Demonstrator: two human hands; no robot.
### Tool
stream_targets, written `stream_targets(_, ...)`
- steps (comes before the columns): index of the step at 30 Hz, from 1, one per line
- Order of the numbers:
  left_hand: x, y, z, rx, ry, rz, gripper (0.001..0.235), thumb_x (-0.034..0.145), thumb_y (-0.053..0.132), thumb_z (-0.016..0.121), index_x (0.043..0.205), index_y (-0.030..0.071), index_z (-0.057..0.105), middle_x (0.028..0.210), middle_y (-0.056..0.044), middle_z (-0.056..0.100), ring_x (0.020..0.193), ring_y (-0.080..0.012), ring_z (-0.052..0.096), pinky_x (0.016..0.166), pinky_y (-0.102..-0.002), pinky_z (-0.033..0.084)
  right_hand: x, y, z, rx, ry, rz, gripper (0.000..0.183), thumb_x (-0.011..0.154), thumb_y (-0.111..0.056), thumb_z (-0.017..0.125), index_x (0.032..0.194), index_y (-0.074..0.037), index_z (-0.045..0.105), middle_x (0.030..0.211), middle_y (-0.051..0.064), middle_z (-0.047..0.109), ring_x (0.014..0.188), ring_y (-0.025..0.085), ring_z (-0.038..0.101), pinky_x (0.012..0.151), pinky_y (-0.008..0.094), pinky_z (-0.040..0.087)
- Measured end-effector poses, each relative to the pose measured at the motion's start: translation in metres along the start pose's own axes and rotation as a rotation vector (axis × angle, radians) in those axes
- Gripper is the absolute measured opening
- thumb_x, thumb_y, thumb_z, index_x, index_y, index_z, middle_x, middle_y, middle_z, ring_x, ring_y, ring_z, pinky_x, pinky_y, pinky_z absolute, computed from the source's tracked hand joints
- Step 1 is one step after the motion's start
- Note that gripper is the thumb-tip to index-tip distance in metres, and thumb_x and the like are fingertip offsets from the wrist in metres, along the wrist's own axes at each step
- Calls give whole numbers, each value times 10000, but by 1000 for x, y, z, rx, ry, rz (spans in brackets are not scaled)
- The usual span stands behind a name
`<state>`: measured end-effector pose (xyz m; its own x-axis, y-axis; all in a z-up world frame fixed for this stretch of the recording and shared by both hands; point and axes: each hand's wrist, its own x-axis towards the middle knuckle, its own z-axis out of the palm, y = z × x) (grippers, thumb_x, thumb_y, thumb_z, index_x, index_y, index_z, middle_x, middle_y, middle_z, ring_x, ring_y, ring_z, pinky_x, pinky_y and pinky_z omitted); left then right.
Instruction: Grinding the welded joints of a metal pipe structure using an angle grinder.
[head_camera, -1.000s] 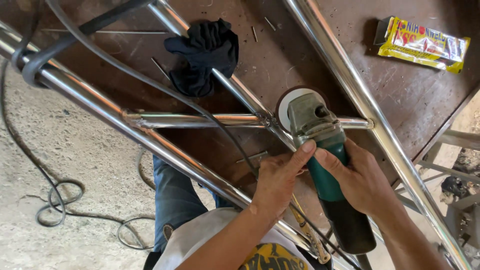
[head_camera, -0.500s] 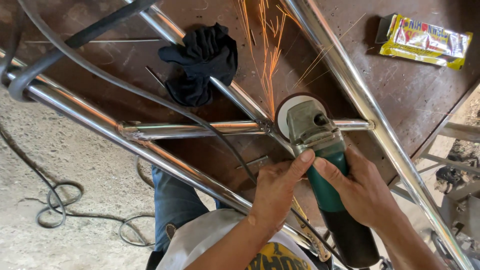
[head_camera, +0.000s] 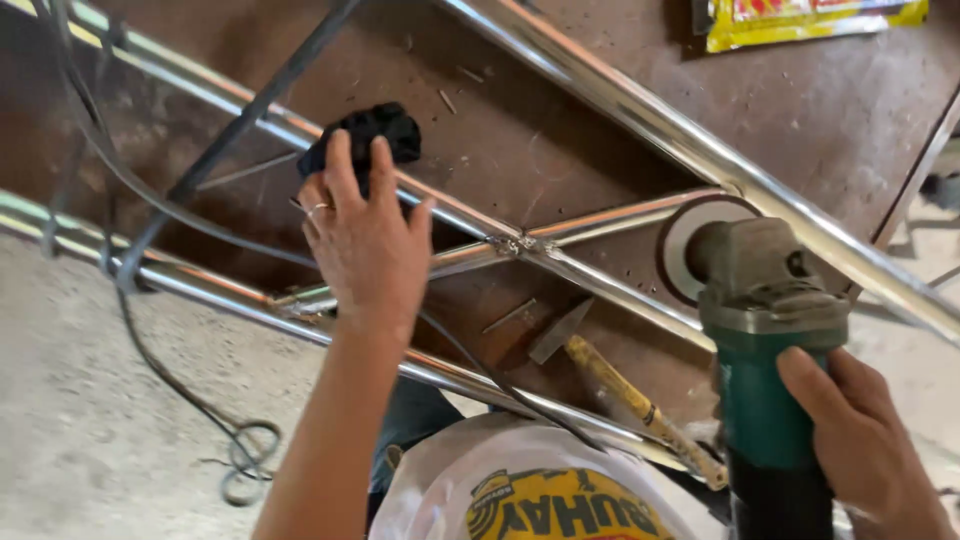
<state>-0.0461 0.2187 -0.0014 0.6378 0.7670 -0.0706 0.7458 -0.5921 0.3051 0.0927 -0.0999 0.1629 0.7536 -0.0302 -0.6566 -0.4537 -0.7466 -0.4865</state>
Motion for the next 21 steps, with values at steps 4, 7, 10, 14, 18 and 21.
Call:
stream_targets(4,10,-33,6,-33,154,351,376,857,22,729,1227,91,722,1403,-83,524,1060,-380,588,897,-431,556,-12,73,-30,168,80,-46,296,1119,-43,452,1244,190,585,1024,304,648,793,365,534,729,465,446)
stream_targets(7,19,-29,-21,-211,55,439,426,842,-107,661,1236,49,705,1263,-34,584,1025,-300,594,964,-409,494,-38,93,-26,264,136,81,393,1131,-126,381,1362,168,503,1065,395,605,797,485,543,761,573,455)
stream_targets(10,20,8,-36,-397,-116,503,472,883,-26,618,1354,-12,623,1344,-152,649,1172,-320,637,986,-398,495,-60,120,-10,373,261,90,359,1190,-129,426,1315,198,503,993,397,597,738,484,549,719,554,474)
stream_targets(14,13,45,4,-380,-205,1031,446,848,-6,664,1284,85,674,1277,-15,687,1166,-290,622,1038,-413,460,-112,102,33,590,306,98,481,1173,-219,310,1362,193,471,1002,472,621,723,578,589,636,632,485)
stream_targets(18,31,28,33,-276,-282,1263,410,982,221,650,1368,84,637,1512,11,553,1514,-340,318,1211,-596,308,-160,108,84,668,415,162,464,1215,-203,289,1359,185,499,1006,438,626,747,540,593,678,582,484)
stream_targets(21,32,16,16,-294,-377,1461,427,989,234,647,1364,31,632,1529,-43,530,1493,-304,379,1207,-496,340,-191,120,119,643,479,227,457,1224,-150,310,1309,247,520,953,476,644,636,577,601,621,599,513)
